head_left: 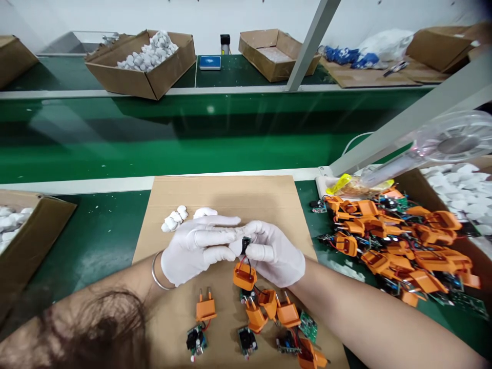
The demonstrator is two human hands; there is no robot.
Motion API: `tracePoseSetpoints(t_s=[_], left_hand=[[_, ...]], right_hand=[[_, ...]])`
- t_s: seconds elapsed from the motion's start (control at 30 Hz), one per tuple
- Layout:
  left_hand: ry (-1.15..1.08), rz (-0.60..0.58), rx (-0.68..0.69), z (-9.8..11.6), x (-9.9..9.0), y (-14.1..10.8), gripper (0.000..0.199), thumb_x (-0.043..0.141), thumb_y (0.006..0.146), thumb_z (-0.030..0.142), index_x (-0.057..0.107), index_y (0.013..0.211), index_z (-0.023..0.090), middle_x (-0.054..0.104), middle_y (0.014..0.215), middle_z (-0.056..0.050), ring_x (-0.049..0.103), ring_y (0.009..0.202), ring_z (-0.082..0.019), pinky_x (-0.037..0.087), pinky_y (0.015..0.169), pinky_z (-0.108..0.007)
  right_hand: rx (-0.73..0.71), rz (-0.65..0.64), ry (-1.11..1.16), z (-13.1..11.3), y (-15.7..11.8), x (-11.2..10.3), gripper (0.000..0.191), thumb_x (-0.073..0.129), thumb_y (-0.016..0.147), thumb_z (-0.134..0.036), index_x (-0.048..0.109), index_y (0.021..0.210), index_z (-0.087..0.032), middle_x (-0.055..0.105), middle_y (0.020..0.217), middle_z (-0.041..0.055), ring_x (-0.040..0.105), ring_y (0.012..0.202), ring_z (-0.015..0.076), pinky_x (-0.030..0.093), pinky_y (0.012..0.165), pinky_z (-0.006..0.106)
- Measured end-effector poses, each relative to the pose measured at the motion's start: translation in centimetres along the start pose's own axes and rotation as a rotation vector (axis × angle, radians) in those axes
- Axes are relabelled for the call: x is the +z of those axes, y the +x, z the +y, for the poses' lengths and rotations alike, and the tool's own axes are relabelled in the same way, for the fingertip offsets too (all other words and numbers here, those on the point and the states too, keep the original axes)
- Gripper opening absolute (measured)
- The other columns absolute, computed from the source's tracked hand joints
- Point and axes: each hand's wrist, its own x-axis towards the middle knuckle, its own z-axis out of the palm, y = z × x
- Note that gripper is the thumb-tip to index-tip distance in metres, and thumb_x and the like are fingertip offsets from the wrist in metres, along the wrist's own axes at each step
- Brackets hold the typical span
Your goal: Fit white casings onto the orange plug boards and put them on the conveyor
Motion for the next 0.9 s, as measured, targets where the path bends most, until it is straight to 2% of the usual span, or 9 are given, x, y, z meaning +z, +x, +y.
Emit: tracePoseSetpoints(t_s=[0.13, 0.27, 0.43, 0.5, 0.57, 0.63, 0.73, 0.8, 0.9], left_hand=[[-0.014, 0.007, 0.053, 0.3, 0.2, 0.3, 0.046, 0.071, 0.099, 0.022, 0.061, 0.143, 0.033, 0.083, 0.110, -0.002, 0.078, 0.114, -0.024, 0.068, 0.097, -0.048], [0.007, -0.047, 0.045, 0.9, 0.2, 0.9, 0.053, 0.065, 0.103, 0.043, 0.053, 0.153, 0.033, 0.077, 0.128, -0.010, 0.076, 0.116, -0.027, 0.067, 0.097, -0.050], [0.092, -0.098, 0.093, 0.7, 0.5, 1.3, 0.073, 0.072, 0.099, 0.042, 0.037, 0.163, 0.040, 0.083, 0.099, -0.002, 0.080, 0.097, -0.026, 0.066, 0.085, -0.045], [0.157, -0.087, 0.087, 0.7, 0.5, 1.1, 0.077, 0.075, 0.097, 0.043, 0.035, 0.163, 0.043, 0.083, 0.100, 0.000, 0.079, 0.098, -0.026, 0.064, 0.083, -0.044], [0.225, -0.083, 0.091, 0.8, 0.6, 0.7, 0.074, 0.075, 0.096, 0.043, 0.039, 0.161, 0.043, 0.082, 0.104, 0.000, 0.077, 0.102, -0.027, 0.060, 0.083, -0.044], [0.267, -0.095, 0.126, 1.1, 0.7, 0.4, 0.059, 0.072, 0.097, 0.039, 0.050, 0.152, 0.040, 0.082, 0.102, 0.001, 0.076, 0.103, -0.027, 0.056, 0.081, -0.044], [0.308, -0.126, 0.165, 1.4, 0.9, 0.2, 0.025, 0.071, 0.096, 0.042, 0.068, 0.119, 0.035, 0.082, 0.106, 0.002, 0.073, 0.105, -0.028, 0.054, 0.079, -0.045], [0.302, -0.170, 0.152, 1.4, 1.0, 0.2, 0.025, 0.072, 0.093, 0.053, 0.069, 0.105, 0.031, 0.081, 0.118, -0.001, 0.072, 0.111, -0.029, 0.056, 0.086, -0.047], [0.192, -0.225, 0.152, 1.2, 0.9, 0.3, 0.033, 0.076, 0.091, 0.055, 0.068, 0.110, 0.028, 0.077, 0.129, -0.007, 0.070, 0.119, -0.029, 0.059, 0.095, -0.048]], right_hand=[[0.008, -0.018, 0.000, -0.1, -0.1, 0.2, 0.021, 0.098, 0.070, -0.026, 0.084, 0.086, -0.028, 0.084, 0.077, -0.0016, 0.074, 0.067, 0.0089, 0.056, 0.067, 0.018], [0.027, -0.016, -0.084, -0.1, 0.0, 0.4, 0.022, 0.098, 0.070, -0.028, 0.082, 0.085, -0.024, 0.082, 0.079, -0.0012, 0.072, 0.071, 0.0104, 0.058, 0.072, 0.022], [0.032, 0.018, -0.177, -0.2, 0.0, 0.2, 0.024, 0.097, 0.070, -0.030, 0.079, 0.084, -0.023, 0.079, 0.076, -0.0015, 0.068, 0.069, 0.0118, 0.054, 0.068, 0.026], [0.009, -0.005, -0.206, -0.3, -0.1, 0.4, 0.024, 0.095, 0.074, -0.033, 0.078, 0.087, -0.022, 0.077, 0.076, -0.0011, 0.066, 0.068, 0.0121, 0.053, 0.067, 0.027], [0.016, -0.034, -0.258, -0.2, -0.5, 0.7, 0.025, 0.094, 0.074, -0.030, 0.075, 0.088, -0.020, 0.073, 0.077, -0.0016, 0.063, 0.070, 0.0119, 0.053, 0.069, 0.027], [0.049, -0.026, -0.313, 0.0, -0.9, 1.0, 0.030, 0.096, 0.072, -0.024, 0.070, 0.087, -0.020, 0.068, 0.079, -0.0037, 0.061, 0.073, 0.0117, 0.054, 0.074, 0.028], [0.105, -0.032, -0.401, 0.2, -1.3, 1.2, 0.025, 0.091, 0.078, -0.025, 0.067, 0.088, -0.022, 0.062, 0.081, -0.0047, 0.061, 0.078, 0.0126, 0.056, 0.080, 0.030], [0.106, -0.091, -0.470, 0.1, -1.4, 1.0, 0.017, 0.084, 0.086, -0.029, 0.070, 0.093, -0.023, 0.064, 0.086, -0.0024, 0.062, 0.082, 0.0142, 0.057, 0.082, 0.032], [0.100, -0.180, -0.579, -0.4, -1.2, 0.8, 0.019, 0.078, 0.090, -0.029, 0.073, 0.108, -0.024, 0.070, 0.095, 0.0010, 0.065, 0.085, 0.0164, 0.058, 0.081, 0.034]])
